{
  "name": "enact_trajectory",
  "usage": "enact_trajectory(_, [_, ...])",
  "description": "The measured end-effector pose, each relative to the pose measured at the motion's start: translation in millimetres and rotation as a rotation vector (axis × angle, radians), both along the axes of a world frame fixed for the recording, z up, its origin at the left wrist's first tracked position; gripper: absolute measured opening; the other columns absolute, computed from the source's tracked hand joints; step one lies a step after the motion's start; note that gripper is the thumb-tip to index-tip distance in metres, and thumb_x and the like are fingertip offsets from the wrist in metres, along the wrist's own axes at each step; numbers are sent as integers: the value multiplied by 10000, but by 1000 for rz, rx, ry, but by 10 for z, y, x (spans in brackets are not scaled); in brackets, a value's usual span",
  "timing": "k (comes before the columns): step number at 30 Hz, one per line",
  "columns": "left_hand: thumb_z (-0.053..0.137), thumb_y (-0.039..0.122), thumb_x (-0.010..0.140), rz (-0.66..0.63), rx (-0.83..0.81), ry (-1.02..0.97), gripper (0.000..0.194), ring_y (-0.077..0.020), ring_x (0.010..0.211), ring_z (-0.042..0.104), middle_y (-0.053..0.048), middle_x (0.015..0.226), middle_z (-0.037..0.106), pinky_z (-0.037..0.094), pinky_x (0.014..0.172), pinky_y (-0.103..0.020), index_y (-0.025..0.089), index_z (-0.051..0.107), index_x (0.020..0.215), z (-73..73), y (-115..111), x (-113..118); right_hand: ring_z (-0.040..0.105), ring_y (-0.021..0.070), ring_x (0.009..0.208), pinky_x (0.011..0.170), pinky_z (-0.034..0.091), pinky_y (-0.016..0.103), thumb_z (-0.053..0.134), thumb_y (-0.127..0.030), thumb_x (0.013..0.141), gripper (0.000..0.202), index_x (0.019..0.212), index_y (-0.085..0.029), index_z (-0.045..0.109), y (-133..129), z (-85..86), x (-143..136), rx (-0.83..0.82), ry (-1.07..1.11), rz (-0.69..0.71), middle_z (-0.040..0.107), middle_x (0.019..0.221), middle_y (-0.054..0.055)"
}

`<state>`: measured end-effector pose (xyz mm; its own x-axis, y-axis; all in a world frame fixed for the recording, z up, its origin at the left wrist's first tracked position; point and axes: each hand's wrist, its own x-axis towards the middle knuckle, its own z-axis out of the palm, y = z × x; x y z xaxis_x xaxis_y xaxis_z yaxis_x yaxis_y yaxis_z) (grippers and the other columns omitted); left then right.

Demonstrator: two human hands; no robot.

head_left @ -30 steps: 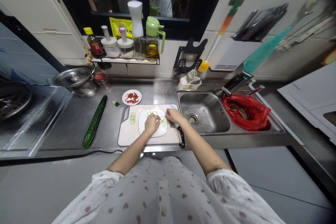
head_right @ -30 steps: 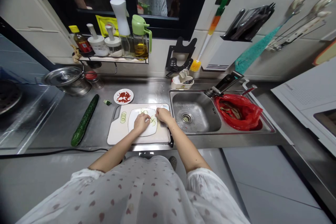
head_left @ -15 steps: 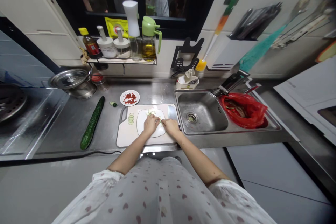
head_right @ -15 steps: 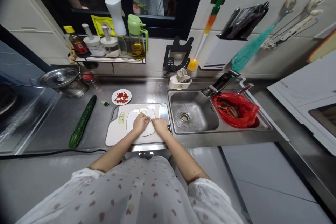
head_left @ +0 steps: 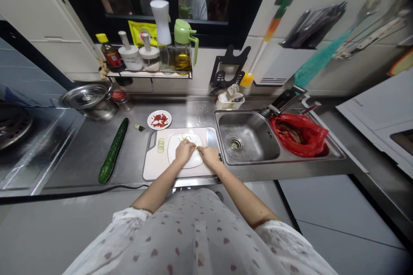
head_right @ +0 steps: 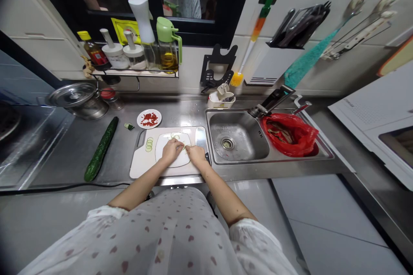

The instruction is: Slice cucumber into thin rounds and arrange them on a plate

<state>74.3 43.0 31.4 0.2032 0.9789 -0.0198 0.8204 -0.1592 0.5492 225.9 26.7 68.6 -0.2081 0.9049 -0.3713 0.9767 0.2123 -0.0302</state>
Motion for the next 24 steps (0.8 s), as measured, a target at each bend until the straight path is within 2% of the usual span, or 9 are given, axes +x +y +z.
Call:
enact_trajectory(7, [504, 346, 878, 17, -32, 1, 232, -188, 995, 534, -38, 976, 588, 439, 784, -274, 294, 709, 974, 8, -6, 1, 628, 204, 903, 741, 371, 275, 260, -394, 984, 390, 1210, -311, 567, -32, -17, 14, 7, 55, -37, 697, 998, 81])
enact_trajectory(11, [505, 354, 880, 17, -47, 1, 235, -191, 1003, 535, -43, 978, 587, 440, 804, -275, 293, 712, 972, 4, 0, 9, 625, 199, 933, 757, 374, 269, 275, -416, 981, 398, 1276, -294, 512, -70, -30, 62, 57, 111, -153, 689, 1026, 82])
enact_trajectory(16, [502, 344, 882, 23, -37, -1, 237, -188, 994, 536, -45, 978, 583, 441, 799, -273, 288, 711, 978, -16, -4, 17, 625, 207, 937, 760, 379, 271, 316, -424, 968, 383, 1187, -235, 567, -52, -24, 93, 72, 126, -278, 690, 1004, 95])
enact_trajectory(24, [495, 328, 885, 33, -22, -3, 236, -189, 1010, 531, -48, 971, 585, 442, 782, -269, 277, 706, 977, -33, -22, 28, 616, 201, 963, 767, 379, 265, 325, -406, 968, 375, 1156, -226, 596, 15, 21, 60, 48, 118, -301, 685, 1023, 97])
